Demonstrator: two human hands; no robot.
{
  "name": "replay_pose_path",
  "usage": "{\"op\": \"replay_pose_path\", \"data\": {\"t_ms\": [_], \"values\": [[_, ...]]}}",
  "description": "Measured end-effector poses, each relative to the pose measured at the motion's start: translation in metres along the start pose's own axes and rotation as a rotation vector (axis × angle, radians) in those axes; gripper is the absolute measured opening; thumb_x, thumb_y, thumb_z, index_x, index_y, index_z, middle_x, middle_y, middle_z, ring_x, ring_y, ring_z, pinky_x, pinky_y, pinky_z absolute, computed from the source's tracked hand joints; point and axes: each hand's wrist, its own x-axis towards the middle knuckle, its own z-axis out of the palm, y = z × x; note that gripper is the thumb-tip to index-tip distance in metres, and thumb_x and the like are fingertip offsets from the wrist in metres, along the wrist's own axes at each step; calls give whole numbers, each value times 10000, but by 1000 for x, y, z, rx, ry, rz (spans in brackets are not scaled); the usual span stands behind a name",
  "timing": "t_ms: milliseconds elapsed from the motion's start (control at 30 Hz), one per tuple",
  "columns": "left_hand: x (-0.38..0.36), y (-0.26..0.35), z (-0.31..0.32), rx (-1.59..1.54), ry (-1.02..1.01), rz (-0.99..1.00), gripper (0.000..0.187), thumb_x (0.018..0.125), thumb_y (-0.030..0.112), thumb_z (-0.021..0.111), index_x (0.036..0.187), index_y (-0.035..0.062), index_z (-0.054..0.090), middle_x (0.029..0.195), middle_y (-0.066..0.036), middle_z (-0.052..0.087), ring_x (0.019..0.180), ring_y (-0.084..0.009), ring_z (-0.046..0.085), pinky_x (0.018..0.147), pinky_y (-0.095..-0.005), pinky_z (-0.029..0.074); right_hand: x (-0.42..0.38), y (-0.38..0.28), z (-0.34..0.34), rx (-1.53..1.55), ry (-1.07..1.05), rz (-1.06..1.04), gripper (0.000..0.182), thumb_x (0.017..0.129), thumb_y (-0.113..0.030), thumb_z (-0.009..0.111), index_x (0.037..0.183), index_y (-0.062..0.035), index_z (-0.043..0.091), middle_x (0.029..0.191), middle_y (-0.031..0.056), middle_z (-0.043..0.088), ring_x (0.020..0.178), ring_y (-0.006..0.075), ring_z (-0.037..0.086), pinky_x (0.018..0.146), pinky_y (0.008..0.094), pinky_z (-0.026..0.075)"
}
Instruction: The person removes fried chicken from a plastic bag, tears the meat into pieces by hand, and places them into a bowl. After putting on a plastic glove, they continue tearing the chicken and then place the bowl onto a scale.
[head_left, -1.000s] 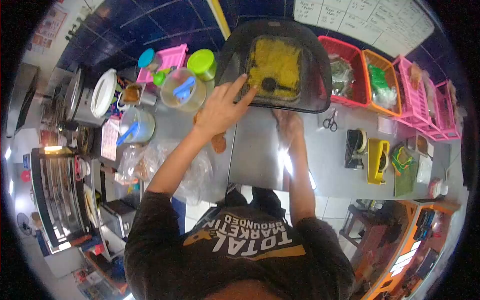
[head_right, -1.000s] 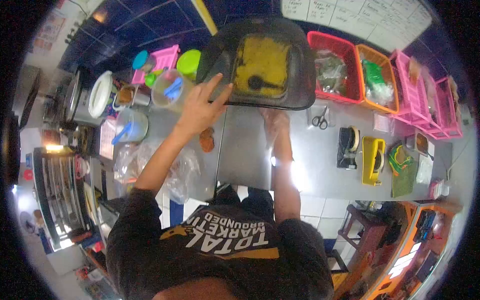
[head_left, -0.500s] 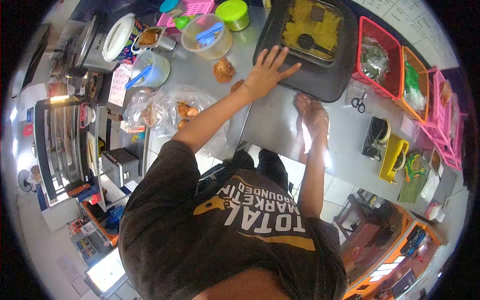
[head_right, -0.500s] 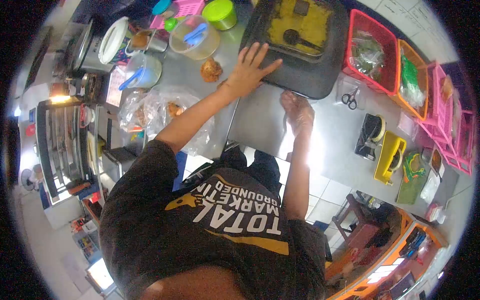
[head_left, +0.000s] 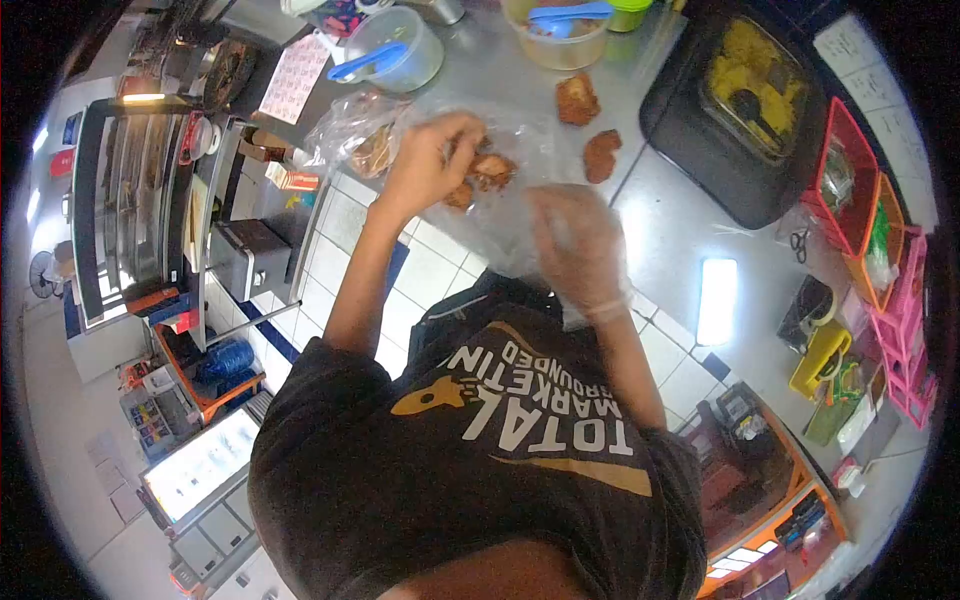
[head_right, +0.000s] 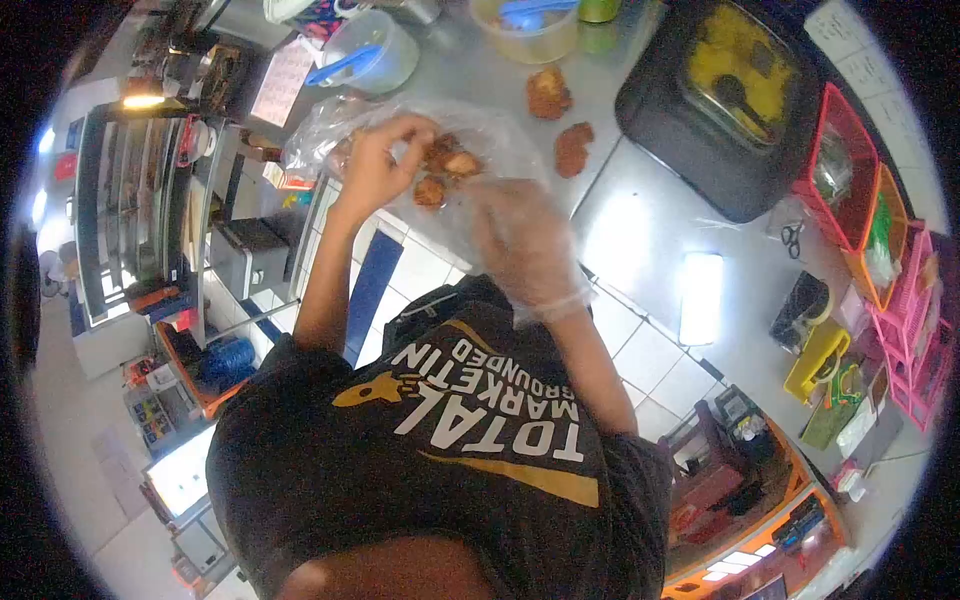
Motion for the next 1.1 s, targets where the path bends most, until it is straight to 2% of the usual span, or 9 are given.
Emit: {"op": "replay_pose_path", "data": {"t_ms": [133, 233, 333, 533, 733, 833, 933, 1033, 1100], "values": [[-50, -89, 16, 426, -357, -64, 245, 847, 189, 680, 1044, 41, 686, 923, -158, 695, 856, -343, 686, 741, -434, 538, 17, 36, 103, -400, -457, 104, 156, 861, -126, 600, 970, -38, 670, 1011, 175, 690, 941, 347, 659, 802, 415, 537], [-65, -114, 21, 568, -407, -28, 349, 784, 285, 745, 1035, 59, 657, 866, -155, 666, 826, -349, 684, 709, -459, 542, 15, 106, 167, -637, -180, -30, 178, 848, -169, 612, 981, -61, 661, 934, 166, 689, 908, 338, 668, 781, 415, 546], [-74, -119, 16, 552, -445, -35, 418, 759, 301, 763, 1065, 53, 624, 868, -161, 668, 831, -355, 686, 715, -452, 550, 28, 110, 177, -789, -377, 70, 204, 815, -219, 652, 964, -81, 666, 887, 158, 690, 858, 328, 677, 751, 419, 554], [-75, -137, 16, 427, -454, -27, 362, 781, 247, 730, 1047, 37, 605, 899, -200, 682, 860, -378, 682, 731, -475, 543, 38, 68, 174, -836, -374, 293, 269, 728, -310, 733, 879, -90, 690, 877, 161, 702, 825, 325, 688, 710, 424, 557], [-62, -134, 4, 329, -329, 20, 215, 837, 206, 640, 951, 24, 633, 840, -200, 681, 839, -369, 691, 711, -479, 547, 14, -12, 127, -541, -187, 518, 392, 721, -303, 742, 998, -31, 686, 861, 164, 707, 775, 297, 702, 705, 397, 564], [-54, -127, -3, 261, -394, -20, 309, 840, 219, 668, 1083, 39, 601, 940, -206, 687, 902, -395, 670, 770, -504, 518, -7, -40, 76, 7, -90, 813, 399, 728, -282, 769, 981, 14, 679, 835, 135, 700, 748, 205, 694, 674, 337, 551], [-48, -122, -7, 257, -419, -25, 349, 865, 257, 655, 1149, 61, 602, 957, -193, 695, 907, -386, 671, 784, -508, 514, -34, -40, 31, 354, 266, 904, 465, 764, -325, 778, 982, 67, 656, 817, 92, 688, 730, 149, 671, 672, 286, 536], [-44, -112, -15, 187, -360, 11, 330, 882, 287, 628, 1079, 22, 617, 912, -200, 694, 877, -392, 673, 764, -495, 528, -36, -6, 11, 107, 485, 926, 521, 802, -375, 758, 973, 106, 653, 812, 96, 705, 715, 130, 671, 675, 260, 533], [-42, -111, -14, 204, -359, 7, 383, 897, 323, 625, 1182, 68, 610, 925, -174, 705, 883, -372, 679, 782, -489, 524, -33, 47, 8, -207, 424, 921, 487, 803, -387, 734, 972, 66, 673, 840, 160, 722, 747, 196, 706, 698, 317, 551]]}}
